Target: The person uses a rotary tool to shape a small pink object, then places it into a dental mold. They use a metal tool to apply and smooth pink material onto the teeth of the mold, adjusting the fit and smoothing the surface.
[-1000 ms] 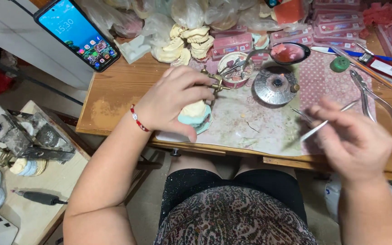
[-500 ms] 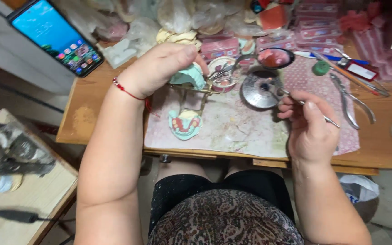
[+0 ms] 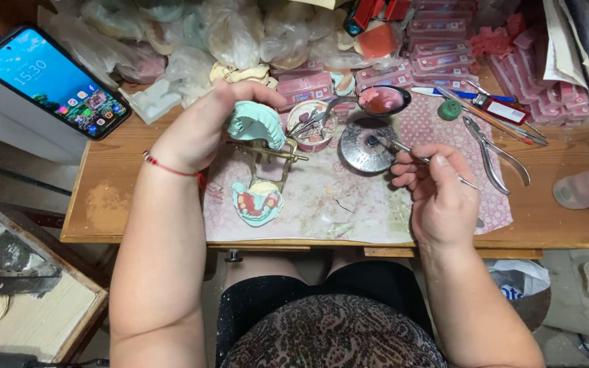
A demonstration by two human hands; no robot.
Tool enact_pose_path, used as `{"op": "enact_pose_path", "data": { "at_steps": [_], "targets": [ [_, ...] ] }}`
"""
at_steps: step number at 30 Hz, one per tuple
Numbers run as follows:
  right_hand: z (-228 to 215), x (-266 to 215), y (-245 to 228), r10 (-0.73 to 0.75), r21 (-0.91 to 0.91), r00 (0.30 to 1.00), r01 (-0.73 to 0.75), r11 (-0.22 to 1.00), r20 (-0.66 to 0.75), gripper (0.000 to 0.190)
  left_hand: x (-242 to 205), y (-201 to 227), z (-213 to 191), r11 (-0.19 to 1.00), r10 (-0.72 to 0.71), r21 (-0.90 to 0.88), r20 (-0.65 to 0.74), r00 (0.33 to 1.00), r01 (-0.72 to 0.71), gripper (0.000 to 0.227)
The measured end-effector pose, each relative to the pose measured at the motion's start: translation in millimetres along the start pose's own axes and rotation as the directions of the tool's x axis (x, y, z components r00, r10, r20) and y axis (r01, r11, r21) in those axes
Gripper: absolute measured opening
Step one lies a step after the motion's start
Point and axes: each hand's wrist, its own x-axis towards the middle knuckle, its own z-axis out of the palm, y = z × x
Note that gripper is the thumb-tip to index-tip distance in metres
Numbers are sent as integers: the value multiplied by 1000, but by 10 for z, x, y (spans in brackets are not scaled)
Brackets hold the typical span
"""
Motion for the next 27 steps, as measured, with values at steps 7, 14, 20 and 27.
{"op": "enact_pose_path", "data": {
  "at_steps": [7, 14, 20, 27],
  "targets": [
    [-52, 19, 30, -1, 15, 1000, 1, 1000, 3, 17, -238, -247, -61, 985, -66, 160, -47, 997, 72, 83],
    [-143, 395, -214, -133, -18, 990, 134, 991, 42, 26, -138, -706, -99, 954, 104, 294, -167, 981, -51, 42],
    [0, 577, -253, -152, -151, 986, 160, 975, 63, 25, -96, -608, -34, 903, 94, 429, -235, 967, 17, 30],
    [62, 581, -198, -147, -222, 987, 158, 962, 66, 27, -68, -625, -17, 874, 88, 482, -274, 958, 57, 30]
  ]
}}
